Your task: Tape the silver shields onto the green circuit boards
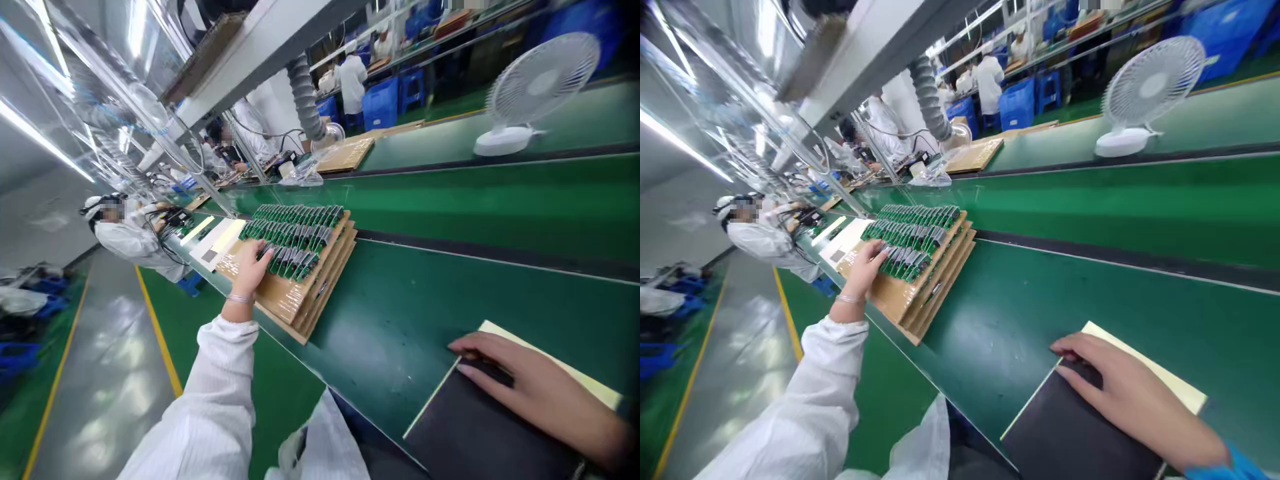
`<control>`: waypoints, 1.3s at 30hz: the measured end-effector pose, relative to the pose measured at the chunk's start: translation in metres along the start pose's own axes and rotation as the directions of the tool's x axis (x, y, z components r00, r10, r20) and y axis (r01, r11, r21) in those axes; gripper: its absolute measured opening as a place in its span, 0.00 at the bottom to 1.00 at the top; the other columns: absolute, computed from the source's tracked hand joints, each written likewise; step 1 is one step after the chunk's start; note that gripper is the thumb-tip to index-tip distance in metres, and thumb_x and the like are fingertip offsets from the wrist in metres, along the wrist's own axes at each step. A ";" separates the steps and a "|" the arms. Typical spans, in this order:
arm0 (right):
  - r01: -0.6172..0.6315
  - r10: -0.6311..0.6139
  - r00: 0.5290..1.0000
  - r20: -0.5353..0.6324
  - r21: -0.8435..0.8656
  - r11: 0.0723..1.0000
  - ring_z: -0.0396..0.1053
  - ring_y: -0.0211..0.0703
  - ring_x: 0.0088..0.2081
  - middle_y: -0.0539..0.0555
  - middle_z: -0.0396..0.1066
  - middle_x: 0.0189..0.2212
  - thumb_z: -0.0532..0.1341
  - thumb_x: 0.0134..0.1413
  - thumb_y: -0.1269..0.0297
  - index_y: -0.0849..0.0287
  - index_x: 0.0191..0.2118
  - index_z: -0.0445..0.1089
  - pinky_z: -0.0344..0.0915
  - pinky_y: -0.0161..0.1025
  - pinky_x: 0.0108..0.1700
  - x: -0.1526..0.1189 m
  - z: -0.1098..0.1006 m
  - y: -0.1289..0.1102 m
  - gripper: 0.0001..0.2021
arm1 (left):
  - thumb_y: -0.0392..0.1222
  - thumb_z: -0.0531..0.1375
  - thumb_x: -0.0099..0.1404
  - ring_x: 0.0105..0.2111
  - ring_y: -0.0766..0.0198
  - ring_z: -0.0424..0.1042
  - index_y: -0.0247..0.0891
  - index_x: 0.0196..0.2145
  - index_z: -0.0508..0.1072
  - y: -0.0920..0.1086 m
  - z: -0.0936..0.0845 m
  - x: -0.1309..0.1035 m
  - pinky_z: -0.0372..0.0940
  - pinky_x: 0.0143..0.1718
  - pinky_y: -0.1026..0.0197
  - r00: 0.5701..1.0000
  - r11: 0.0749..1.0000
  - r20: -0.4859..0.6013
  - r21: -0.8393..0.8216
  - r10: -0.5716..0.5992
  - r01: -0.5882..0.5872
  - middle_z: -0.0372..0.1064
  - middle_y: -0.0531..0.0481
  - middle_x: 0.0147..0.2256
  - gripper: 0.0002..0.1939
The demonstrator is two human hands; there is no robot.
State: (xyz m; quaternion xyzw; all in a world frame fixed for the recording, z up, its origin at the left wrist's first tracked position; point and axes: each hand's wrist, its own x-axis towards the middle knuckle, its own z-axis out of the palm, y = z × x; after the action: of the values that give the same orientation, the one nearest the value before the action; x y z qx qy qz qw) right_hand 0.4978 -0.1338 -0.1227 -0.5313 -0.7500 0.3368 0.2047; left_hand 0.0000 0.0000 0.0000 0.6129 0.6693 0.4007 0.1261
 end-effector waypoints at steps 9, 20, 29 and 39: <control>0.039 -0.039 0.999 -0.005 -0.002 0.999 0.77 0.55 0.48 0.52 0.78 0.50 0.57 0.64 0.39 0.44 0.49 0.77 0.76 0.51 0.49 -0.002 0.002 0.004 0.20 | 0.48 0.61 0.72 0.56 0.51 0.71 0.37 0.56 0.72 0.008 -0.001 -0.011 0.68 0.58 0.41 0.996 0.999 -0.079 0.016 -0.032 0.033 0.69 0.41 0.58 0.19; 0.051 -0.051 0.999 -0.005 -0.008 0.999 0.77 0.54 0.48 0.53 0.78 0.50 0.58 0.65 0.40 0.45 0.50 0.76 0.76 0.50 0.49 -0.001 0.005 0.006 0.20 | 0.49 0.61 0.72 0.59 0.50 0.69 0.39 0.59 0.70 0.018 0.018 -0.009 0.66 0.59 0.39 0.966 0.993 -0.243 0.045 -0.092 0.106 0.66 0.40 0.61 0.21; 0.074 -0.075 0.997 -0.031 -0.035 0.997 0.78 0.55 0.48 0.53 0.79 0.49 0.57 0.65 0.42 0.45 0.49 0.77 0.77 0.51 0.49 0.001 0.006 0.008 0.19 | 0.49 0.61 0.72 0.61 0.48 0.67 0.39 0.60 0.70 0.024 0.028 -0.007 0.64 0.61 0.37 0.935 0.991 -0.333 -0.007 -0.125 0.130 0.64 0.40 0.63 0.22; 0.076 -0.077 0.997 -0.026 -0.024 0.997 0.78 0.54 0.48 0.53 0.79 0.49 0.57 0.65 0.42 0.45 0.49 0.77 0.77 0.51 0.49 0.000 0.006 0.005 0.19 | 0.59 0.41 0.77 0.69 0.51 0.58 0.42 0.67 0.62 0.018 0.004 -0.022 0.57 0.68 0.43 0.927 0.973 -0.314 -0.159 -0.207 0.164 0.57 0.38 0.69 0.31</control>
State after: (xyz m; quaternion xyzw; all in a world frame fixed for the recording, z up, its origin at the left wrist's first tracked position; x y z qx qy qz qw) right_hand 0.4970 -0.1341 -0.1307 -0.5090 -0.7707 0.3129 0.2214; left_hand 0.0203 -0.0201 0.0034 0.4618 0.7084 0.5261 0.0901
